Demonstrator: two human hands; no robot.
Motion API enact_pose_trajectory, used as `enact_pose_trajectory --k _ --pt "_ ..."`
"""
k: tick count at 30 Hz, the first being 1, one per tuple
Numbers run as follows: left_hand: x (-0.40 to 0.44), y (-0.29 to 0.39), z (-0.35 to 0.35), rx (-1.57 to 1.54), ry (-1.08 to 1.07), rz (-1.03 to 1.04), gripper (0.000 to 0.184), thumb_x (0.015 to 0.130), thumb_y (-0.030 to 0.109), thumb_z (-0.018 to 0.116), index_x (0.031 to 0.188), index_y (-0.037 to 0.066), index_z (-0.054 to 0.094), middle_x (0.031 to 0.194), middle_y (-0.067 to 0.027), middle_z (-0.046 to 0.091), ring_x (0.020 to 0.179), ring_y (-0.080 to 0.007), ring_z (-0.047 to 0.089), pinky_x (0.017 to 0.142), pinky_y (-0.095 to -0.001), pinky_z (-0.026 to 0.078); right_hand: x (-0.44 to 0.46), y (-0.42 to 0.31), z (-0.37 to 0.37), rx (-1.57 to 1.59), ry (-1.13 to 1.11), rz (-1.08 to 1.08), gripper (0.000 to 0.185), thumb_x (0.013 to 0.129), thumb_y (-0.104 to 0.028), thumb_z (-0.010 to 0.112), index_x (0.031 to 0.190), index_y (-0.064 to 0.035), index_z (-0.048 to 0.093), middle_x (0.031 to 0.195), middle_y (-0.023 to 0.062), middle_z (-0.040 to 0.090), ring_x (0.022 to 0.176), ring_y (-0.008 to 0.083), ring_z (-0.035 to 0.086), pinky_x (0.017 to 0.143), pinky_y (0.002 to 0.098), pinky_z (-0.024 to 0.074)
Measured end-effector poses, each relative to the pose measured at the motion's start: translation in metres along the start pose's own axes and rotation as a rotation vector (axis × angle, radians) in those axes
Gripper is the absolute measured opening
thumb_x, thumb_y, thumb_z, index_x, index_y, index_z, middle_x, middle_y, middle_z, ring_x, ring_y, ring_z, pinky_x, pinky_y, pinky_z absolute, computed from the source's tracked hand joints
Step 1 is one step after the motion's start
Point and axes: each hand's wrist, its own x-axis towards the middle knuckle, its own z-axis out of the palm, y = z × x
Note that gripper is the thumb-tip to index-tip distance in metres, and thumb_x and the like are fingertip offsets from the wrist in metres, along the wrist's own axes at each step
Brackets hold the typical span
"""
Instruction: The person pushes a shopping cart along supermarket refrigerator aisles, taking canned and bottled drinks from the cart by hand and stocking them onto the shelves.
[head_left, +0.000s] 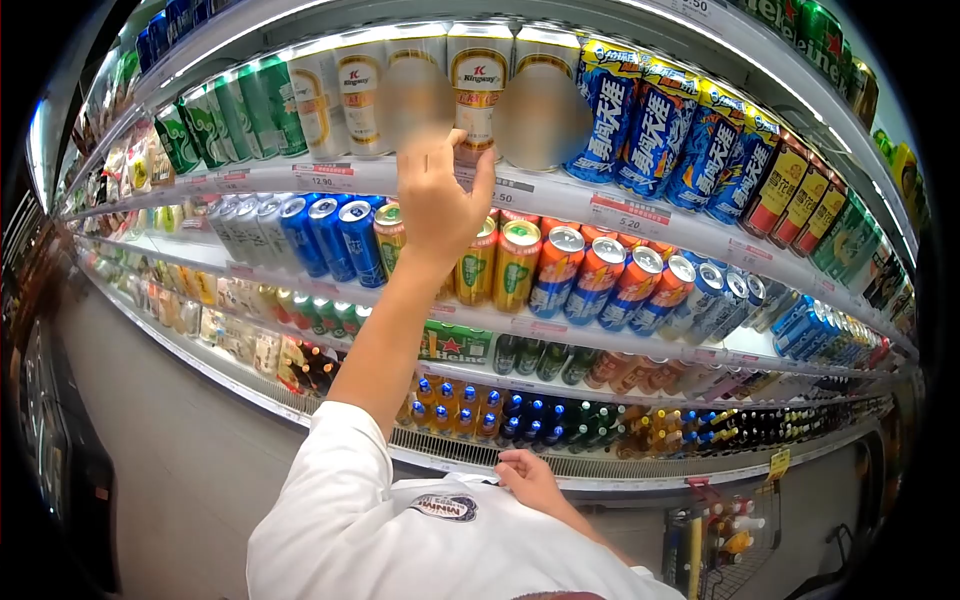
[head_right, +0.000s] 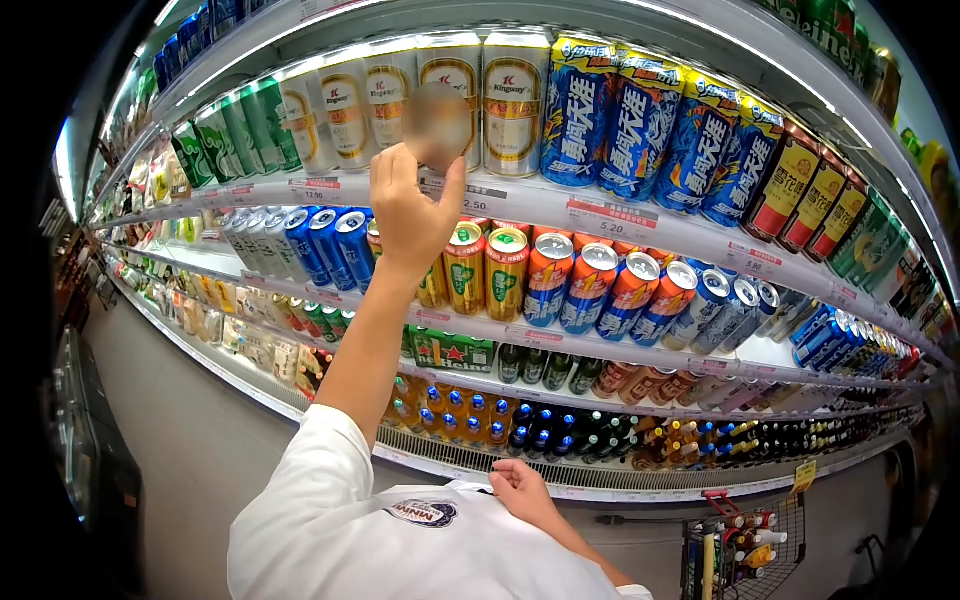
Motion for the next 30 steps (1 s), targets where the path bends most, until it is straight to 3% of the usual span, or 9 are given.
enact_pose_trajectory --k 5,7,10,14,17,19,23,26,30 --pt "-0.055 0.021 -0.054 -0.07 -0.004 0.219 0.032 0.079 0.009 0.077 0.107 0.004 0.064 0.115 -0.0138 0.056 0.099 -0.0317 0.057 0.082 -0.0383 0.049 0.008 0.024 -0.003 -0.028 0.122 0.088 0.039 0.096 -0.02 0.069 0.125 0.0032 0.058 0.102 0.01 0.068 0.084 0.0145 0.067 0.073 0.0289 0.055" --pt "-0.117 0.033 -0.087 -0.281 -0.235 0.181 0.035 0.077 0.009 0.077 0.109 0.006 0.063 0.115 -0.0149 0.055 0.098 -0.0312 0.057 0.079 -0.0385 0.05 0.014 0.063 -0.021 -0.038 0.294 0.149 0.042 0.094 -0.025 0.07 0.124 0.0022 0.059 0.098 0.0096 0.069 0.077 0.016 0.067 0.068 0.0298 0.055" --pt "-0.218 0.03 -0.119 -0.47 -0.596 0.017 0.035 0.076 0.01 0.078 0.108 0.006 0.063 0.11 -0.0156 0.056 0.089 -0.029 0.06 0.067 -0.035 0.052 0.004 0.21 -0.08 -0.07 0.705 0.282 0.041 0.09 -0.032 0.071 0.116 -0.0007 0.063 0.086 0.0099 0.069 0.068 0.0189 0.068 0.06 0.0329 0.0543" --pt "-0.305 0.019 -0.177 -0.454 -0.993 -0.401 0.029 0.078 0.009 0.077 0.103 0.004 0.064 0.098 -0.0138 0.058 0.07 -0.0261 0.059 0.059 -0.0355 0.049 -0.156 0.329 -0.122 0.304 1.208 0.866 0.022 0.089 -0.021 0.061 0.086 0.0003 0.064 0.069 0.0129 0.062 0.051 0.0226 0.058 0.042 0.0368 0.0445" --pt "-0.36 0.012 -0.216 -0.525 -1.13 -0.453 0.015 0.08 0.012 0.076 0.081 0.005 0.063 0.079 -0.0111 0.058 0.06 -0.0264 0.056 0.053 -0.037 0.044 -0.288 0.371 -0.105 -0.067 1.083 0.822 0.019 0.086 -0.019 0.062 0.087 0.0006 0.062 0.071 0.0133 0.061 0.053 0.0262 0.058 0.043 0.0391 0.0442" --pt "-0.382 0.026 -0.234 -0.578 -1.2 -0.456 0.033 0.082 0.018 0.075 0.059 0.007 0.055 0.058 -0.0106 0.053 0.049 -0.029 0.052 0.048 -0.0394 0.041 -0.337 0.365 -0.067 -0.065 1.127 0.897 0.019 0.083 -0.017 0.067 0.094 -0.0018 0.063 0.085 0.016 0.065 0.071 0.0306 0.064 0.057 0.0407 0.0508" --pt "-0.395 0.068 -0.239 -0.789 -1.463 -0.392 0.041 0.085 0.024 0.074 0.055 0.006 0.052 0.056 -0.0106 0.054 0.048 -0.0305 0.053 0.046 -0.0399 0.04 -0.331 0.308 0.028 0.611 1.51 0.889 0.028 0.086 -0.02 0.07 0.105 -0.001 0.062 0.096 0.0173 0.067 0.081 0.0324 0.068 0.064 0.0436 0.0555" --pt "-0.387 0.104 -0.219 -0.937 -1.509 -0.323 0.041 0.086 0.024 0.073 0.056 0.005 0.052 0.057 -0.0119 0.054 0.048 -0.0313 0.054 0.047 -0.04 0.042 -0.31 0.296 0.076 0.773 1.432 0.896 0.035 0.09 -0.028 0.063 0.11 0.0013 0.063 0.101 0.0166 0.064 0.074 0.0269 0.068 0.06 0.039 0.0562" --pt "-0.37 0.154 -0.191 -0.949 -1.467 -0.292 0.034 0.087 0.024 0.073 0.064 0.003 0.059 0.06 -0.0145 0.058 0.052 -0.0318 0.058 0.051 -0.0387 0.045 -0.329 0.326 0.1 0.659 1.259 0.828 0.036 0.089 -0.029 0.069 0.104 0.0032 0.063 0.094 0.0141 0.064 0.074 0.0268 0.068 0.061 0.0367 0.0569"
